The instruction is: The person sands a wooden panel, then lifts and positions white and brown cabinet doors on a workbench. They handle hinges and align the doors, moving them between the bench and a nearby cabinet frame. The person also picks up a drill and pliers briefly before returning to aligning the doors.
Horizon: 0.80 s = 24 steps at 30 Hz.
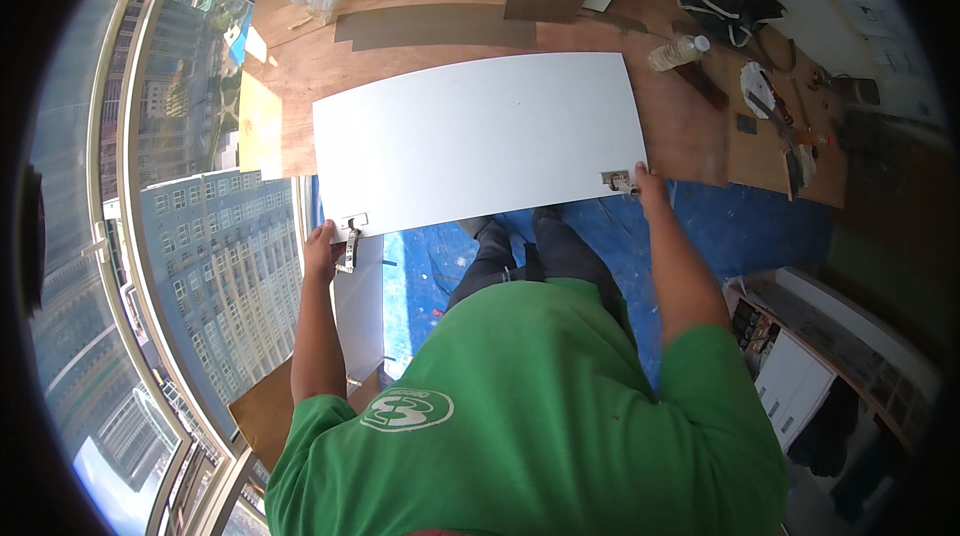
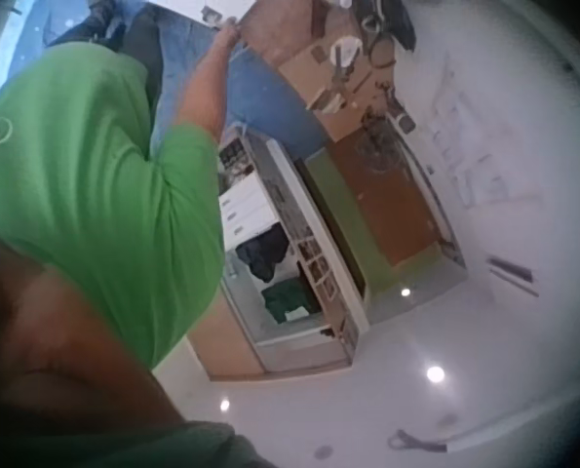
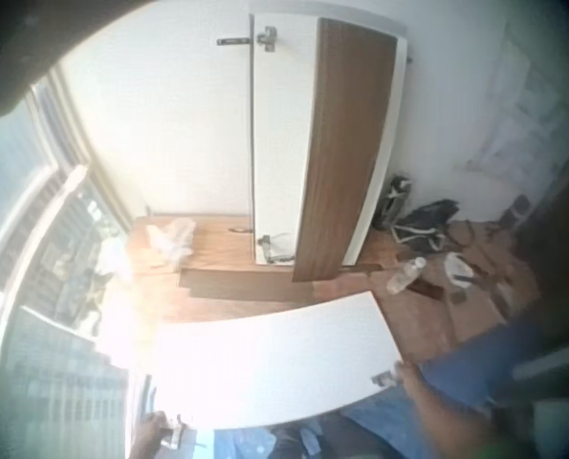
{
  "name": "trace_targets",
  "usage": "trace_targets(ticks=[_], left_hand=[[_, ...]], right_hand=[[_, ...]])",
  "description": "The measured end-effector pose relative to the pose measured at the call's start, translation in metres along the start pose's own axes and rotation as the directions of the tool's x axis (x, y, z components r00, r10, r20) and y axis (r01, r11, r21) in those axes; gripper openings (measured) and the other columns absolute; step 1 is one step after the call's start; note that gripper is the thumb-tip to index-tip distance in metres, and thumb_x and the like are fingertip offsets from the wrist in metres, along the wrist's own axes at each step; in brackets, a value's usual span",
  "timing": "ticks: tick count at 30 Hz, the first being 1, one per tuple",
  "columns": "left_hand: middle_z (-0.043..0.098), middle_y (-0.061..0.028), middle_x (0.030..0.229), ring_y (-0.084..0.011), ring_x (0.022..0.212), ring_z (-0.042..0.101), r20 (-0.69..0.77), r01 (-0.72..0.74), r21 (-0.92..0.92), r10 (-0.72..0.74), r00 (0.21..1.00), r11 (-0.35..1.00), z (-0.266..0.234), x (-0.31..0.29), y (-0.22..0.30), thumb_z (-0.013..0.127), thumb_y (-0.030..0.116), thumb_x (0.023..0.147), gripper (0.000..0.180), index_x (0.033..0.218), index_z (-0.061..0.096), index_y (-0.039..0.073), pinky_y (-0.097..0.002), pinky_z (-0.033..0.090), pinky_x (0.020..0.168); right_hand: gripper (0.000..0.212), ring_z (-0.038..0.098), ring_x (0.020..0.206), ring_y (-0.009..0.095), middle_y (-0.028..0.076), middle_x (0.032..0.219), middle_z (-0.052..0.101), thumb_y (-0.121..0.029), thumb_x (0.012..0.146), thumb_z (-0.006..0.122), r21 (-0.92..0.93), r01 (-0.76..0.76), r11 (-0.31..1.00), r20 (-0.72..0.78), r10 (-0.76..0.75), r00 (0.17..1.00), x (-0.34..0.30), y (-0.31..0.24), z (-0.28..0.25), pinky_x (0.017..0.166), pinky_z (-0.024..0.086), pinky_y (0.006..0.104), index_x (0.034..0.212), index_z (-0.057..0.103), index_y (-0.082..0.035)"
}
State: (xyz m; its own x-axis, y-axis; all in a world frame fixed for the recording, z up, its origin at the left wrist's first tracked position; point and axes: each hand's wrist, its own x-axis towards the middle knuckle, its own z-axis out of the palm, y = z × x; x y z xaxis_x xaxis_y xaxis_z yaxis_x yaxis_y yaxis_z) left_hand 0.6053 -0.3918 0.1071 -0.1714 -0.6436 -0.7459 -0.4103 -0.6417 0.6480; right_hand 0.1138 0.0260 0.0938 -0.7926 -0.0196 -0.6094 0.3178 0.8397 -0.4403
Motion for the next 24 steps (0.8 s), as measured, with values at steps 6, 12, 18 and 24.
trace_targets(ticks=[6, 12, 18, 24], left_hand=[[0.067, -0.0130, 0.088, -0.0192, 0.073, 0.066, -0.023, -0.032, -0.049, 0.031, 0.999, 0.998, 0.007, -0.062, 0.031, 0.067, 0.029, 0.094, 0.037, 0.104, 0.064, -0.007, -0.0305, 0.054, 0.062], [0.067, -0.0120, 0.078, -0.0180, 0.063, 0.066, 0.017, -0.043, -0.349, 0.052, 0.999, 0.936, 0.006, -0.067, 0.028, 0.073, 0.022, 0.087, 0.026, 0.091, 0.063, -0.002, -0.0279, 0.056, 0.058], [0.067, -0.0143, 0.086, -0.0220, 0.072, 0.067, 0.041, -0.166, -0.377, 0.195, 0.980, 0.911, 0.011, -0.080, 0.111, 0.061, 0.029, 0.097, 0.033, 0.101, 0.061, -0.004, -0.0318, 0.057, 0.067], [0.065, -0.0164, 0.092, -0.0244, 0.084, 0.067, 0.041, -0.207, -0.575, 0.280, 0.959, 0.792, 0.020, -0.066, 0.144, 0.047, 0.030, 0.103, 0.039, 0.107, 0.060, -0.006, -0.0368, 0.055, 0.079]], right_hand=[[0.043, 0.048, 0.058, 0.015, 0.002, 0.069, 0.051, -0.053, 0.095, 0.059, -0.019, 0.004, 1.000, 0.030, -0.004, 1.000, 0.031, -0.035, -0.057, 0.050, 0.036, 0.0309, 0.097, 0.064, -0.011], [0.035, 0.043, 0.048, 0.014, 0.000, 0.063, 0.049, -0.052, 0.091, 0.063, -0.152, 0.040, 0.988, -0.062, -0.049, 0.997, 0.055, -0.057, -0.113, 0.042, 0.032, 0.0302, 0.091, 0.064, -0.017], [0.031, 0.042, 0.046, 0.013, 0.000, 0.061, 0.050, -0.047, 0.086, 0.070, -0.170, -0.007, 0.985, -0.036, 0.001, 0.999, 0.055, -0.159, -0.160, 0.043, 0.030, 0.0302, 0.087, 0.061, -0.018], [0.024, 0.038, 0.044, 0.013, -0.002, 0.055, 0.043, -0.039, 0.086, 0.070, -0.116, 0.003, 0.993, -0.027, -0.006, 1.000, 0.058, -0.230, -0.164, 0.042, 0.027, 0.0302, 0.081, 0.058, -0.018]])
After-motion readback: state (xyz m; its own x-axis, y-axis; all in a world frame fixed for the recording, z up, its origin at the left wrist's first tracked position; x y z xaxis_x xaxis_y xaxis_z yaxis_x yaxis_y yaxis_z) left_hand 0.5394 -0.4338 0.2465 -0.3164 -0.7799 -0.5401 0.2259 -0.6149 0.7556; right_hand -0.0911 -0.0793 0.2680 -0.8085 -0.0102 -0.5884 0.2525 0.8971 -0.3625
